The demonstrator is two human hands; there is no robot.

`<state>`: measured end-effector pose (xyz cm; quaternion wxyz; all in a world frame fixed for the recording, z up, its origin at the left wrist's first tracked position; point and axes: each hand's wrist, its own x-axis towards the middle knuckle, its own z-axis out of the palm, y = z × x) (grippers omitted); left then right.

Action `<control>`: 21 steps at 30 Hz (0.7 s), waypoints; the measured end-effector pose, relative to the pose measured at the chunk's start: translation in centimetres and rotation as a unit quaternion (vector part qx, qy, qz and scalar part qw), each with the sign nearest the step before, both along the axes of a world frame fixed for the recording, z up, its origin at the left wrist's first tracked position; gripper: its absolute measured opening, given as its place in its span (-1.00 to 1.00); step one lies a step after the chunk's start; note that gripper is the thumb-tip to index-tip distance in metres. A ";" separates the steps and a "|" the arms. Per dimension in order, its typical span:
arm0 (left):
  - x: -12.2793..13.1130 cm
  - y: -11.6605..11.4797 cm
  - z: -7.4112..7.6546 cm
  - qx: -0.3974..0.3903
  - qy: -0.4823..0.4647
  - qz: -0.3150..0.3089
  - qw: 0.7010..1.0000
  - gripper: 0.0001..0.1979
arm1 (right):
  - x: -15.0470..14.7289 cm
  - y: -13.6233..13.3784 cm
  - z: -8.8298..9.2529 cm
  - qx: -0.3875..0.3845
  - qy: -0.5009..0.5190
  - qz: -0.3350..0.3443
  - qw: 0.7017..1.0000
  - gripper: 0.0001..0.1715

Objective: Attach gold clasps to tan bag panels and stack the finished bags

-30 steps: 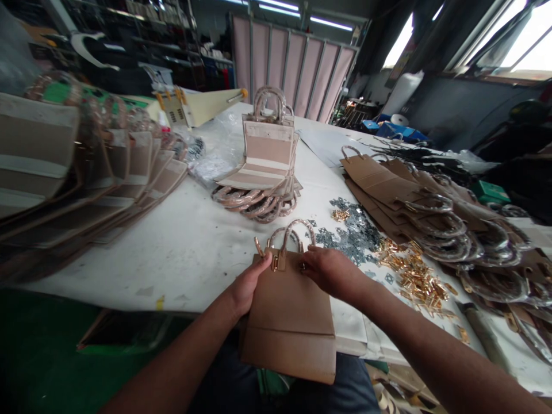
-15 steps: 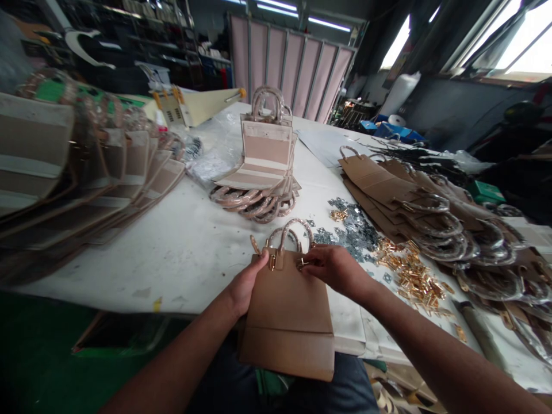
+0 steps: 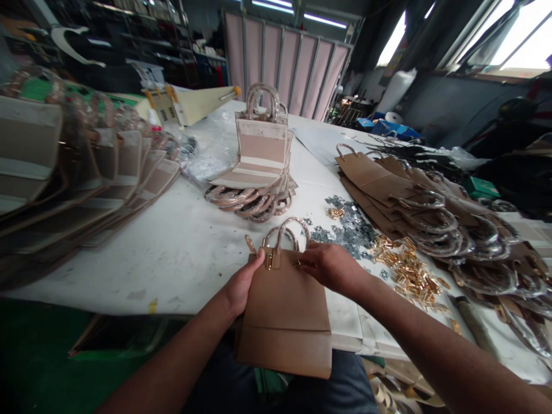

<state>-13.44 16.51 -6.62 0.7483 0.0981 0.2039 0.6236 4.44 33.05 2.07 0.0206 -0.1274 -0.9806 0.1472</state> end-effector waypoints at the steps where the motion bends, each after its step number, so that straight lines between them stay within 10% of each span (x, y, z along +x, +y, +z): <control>1: 0.0 0.0 -0.1 -0.003 0.003 0.006 1.000 -0.38 | -0.1 -0.2 0.0 0.014 -0.008 -0.004 1.000 -0.80; 8: 0.1 0.0 0.0 -0.019 0.004 0.007 1.000 -0.36 | -0.6 -1.6 0.0 0.097 -0.030 -0.012 0.995 -0.82; 21: 0.2 -0.2 0.3 -0.034 0.019 0.015 0.999 -0.36 | 1.1 -2.5 -1.1 -0.009 0.035 -0.015 0.999 -0.69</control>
